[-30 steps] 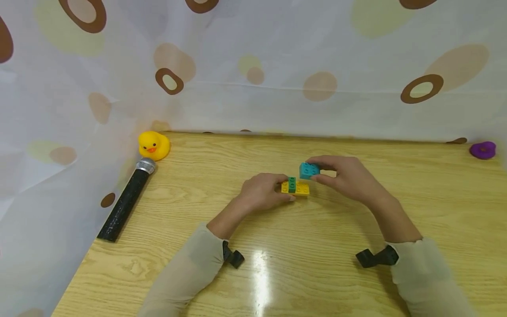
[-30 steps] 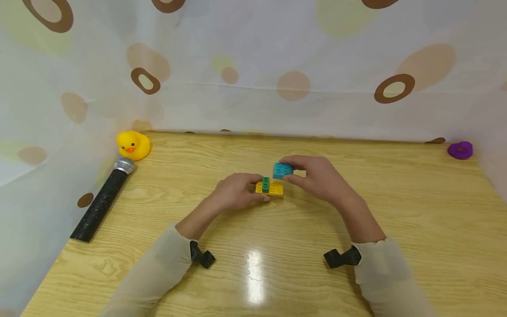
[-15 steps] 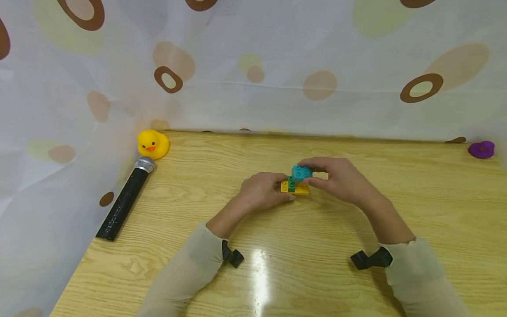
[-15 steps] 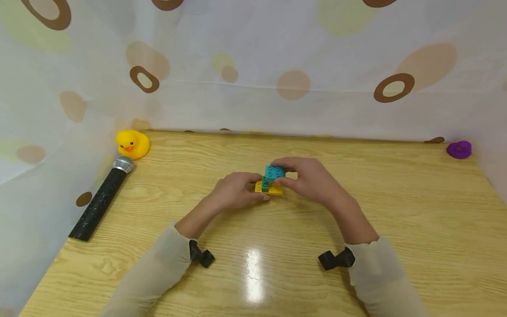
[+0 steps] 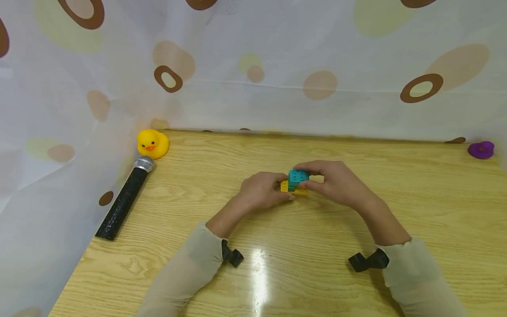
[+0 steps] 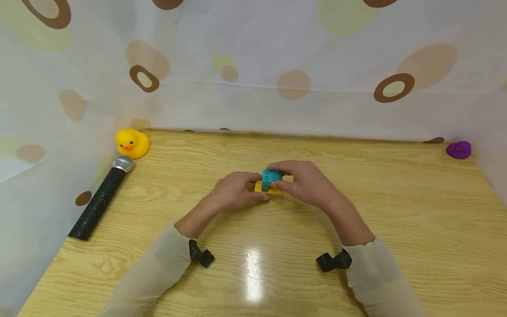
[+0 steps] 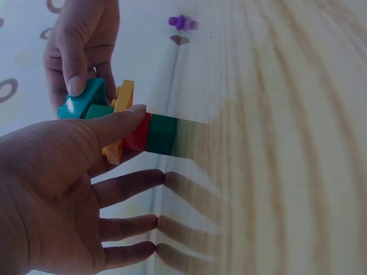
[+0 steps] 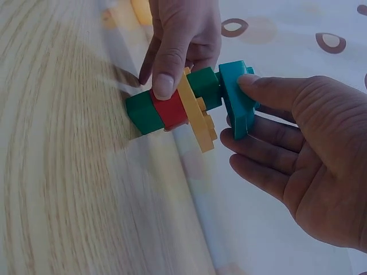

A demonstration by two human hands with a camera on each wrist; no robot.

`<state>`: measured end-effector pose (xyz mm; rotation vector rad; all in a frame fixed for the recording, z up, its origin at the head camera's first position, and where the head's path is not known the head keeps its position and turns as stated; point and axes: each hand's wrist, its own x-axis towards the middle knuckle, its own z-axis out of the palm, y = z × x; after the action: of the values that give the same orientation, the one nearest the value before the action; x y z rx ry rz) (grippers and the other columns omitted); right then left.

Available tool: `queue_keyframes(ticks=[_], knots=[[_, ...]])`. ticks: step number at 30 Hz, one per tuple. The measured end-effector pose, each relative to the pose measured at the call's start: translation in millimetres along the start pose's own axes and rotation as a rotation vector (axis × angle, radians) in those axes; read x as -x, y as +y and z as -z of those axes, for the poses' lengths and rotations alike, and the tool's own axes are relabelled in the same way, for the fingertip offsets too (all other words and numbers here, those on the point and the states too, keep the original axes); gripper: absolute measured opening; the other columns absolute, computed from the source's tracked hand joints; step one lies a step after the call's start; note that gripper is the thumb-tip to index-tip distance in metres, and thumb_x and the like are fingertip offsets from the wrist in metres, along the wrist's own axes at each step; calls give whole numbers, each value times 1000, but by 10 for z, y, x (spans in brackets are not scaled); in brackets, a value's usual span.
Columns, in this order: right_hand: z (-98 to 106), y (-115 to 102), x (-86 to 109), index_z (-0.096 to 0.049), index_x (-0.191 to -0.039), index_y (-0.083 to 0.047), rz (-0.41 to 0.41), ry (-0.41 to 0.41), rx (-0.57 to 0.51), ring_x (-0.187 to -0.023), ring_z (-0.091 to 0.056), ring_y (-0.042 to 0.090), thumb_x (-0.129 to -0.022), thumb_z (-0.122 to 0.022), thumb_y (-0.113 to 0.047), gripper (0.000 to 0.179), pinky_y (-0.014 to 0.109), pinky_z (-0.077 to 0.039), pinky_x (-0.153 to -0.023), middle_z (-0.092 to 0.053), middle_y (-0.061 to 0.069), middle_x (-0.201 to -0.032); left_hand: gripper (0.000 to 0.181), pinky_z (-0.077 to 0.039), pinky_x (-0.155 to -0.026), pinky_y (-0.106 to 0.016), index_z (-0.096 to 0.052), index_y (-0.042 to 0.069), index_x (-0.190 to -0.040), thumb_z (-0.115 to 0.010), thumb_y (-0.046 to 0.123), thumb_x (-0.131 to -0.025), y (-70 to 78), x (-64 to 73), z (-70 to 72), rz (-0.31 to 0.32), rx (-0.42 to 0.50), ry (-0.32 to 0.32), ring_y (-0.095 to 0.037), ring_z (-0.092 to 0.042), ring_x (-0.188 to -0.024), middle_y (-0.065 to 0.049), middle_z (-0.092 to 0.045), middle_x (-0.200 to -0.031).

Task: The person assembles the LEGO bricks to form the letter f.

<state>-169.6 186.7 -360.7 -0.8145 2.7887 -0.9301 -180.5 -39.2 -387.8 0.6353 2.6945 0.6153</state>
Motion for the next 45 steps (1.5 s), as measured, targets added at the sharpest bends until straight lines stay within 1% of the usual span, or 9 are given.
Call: queue_keyframes(ticks=[6, 9, 13, 19, 27, 34, 40, 45], knots=[[-20, -14, 6, -66, -135, -14, 3, 2, 10, -115, -68, 26, -96, -72, -20, 40, 49, -55, -87, -72, 7, -125, 58, -54, -78, -36, -58, 26, -144, -68, 52, -94, -3, 2, -4, -4, -3, 5, -18, -66, -113, 3, -68, -132], [-24, -24, 17, -66, -135, -14, 12, 12, 24, -113, -68, 26, -97, -71, -21, 40, 48, -55, -86, -73, 7, -124, 57, -53, -76, -35, -59, 26, -143, -68, 52, -94, -4, 4, -5, -7, -3, 5, -18, -66, -111, 3, -69, -131], [-27, -36, 26, -66, -134, -13, 26, 24, 30, -112, -68, 26, -97, -71, -21, 39, 49, -55, -87, -73, 7, -123, 57, -52, -74, -34, -59, 26, -143, -68, 53, -94, 0, 6, -2, -3, -4, 5, -17, -66, -109, 4, -69, -129], [-29, -55, 30, -66, -134, -12, 31, 29, 31, -112, -68, 27, -97, -71, -19, 38, 51, -55, -89, -72, 8, -123, 58, -53, -78, -36, -58, 26, -144, -68, 53, -94, 8, 3, 2, 7, -7, 0, -18, -65, -114, 3, -68, -132], [-35, -60, 30, -67, -133, -11, 39, 36, 35, -110, -68, 26, -97, -71, -18, 37, 51, -54, -91, -72, 7, -121, 56, -52, -72, -32, -59, 27, -142, -68, 53, -94, 0, 2, -1, -6, 2, 3, -16, -67, -106, 5, -70, -126], [-36, -81, 32, -67, -132, -11, 45, 40, 46, -109, -68, 26, -97, -70, -18, 35, 51, -54, -91, -73, 7, -120, 58, -52, -71, -31, -59, 26, -143, -68, 54, -93, -1, 5, 4, -7, 5, 4, -16, -67, -106, 5, -70, -128], [-35, -96, 32, -67, -132, -11, 46, 37, 83, -108, -68, 25, -98, -69, -19, 35, 48, -54, -90, -73, 7, -119, 59, -52, -73, -32, -59, 25, -143, -68, 54, -93, 0, 0, 5, -2, 5, 0, -18, -67, -109, 4, -69, -130], [-32, -113, 33, -67, -131, -11, 47, 35, 109, -106, -69, 24, -98, -69, -19, 34, 47, -55, -89, -73, 7, -118, 57, -51, -70, -30, -61, 25, -141, -69, 55, -92, -10, -8, -6, -6, 5, 3, -16, -67, -104, 4, -70, -127]])
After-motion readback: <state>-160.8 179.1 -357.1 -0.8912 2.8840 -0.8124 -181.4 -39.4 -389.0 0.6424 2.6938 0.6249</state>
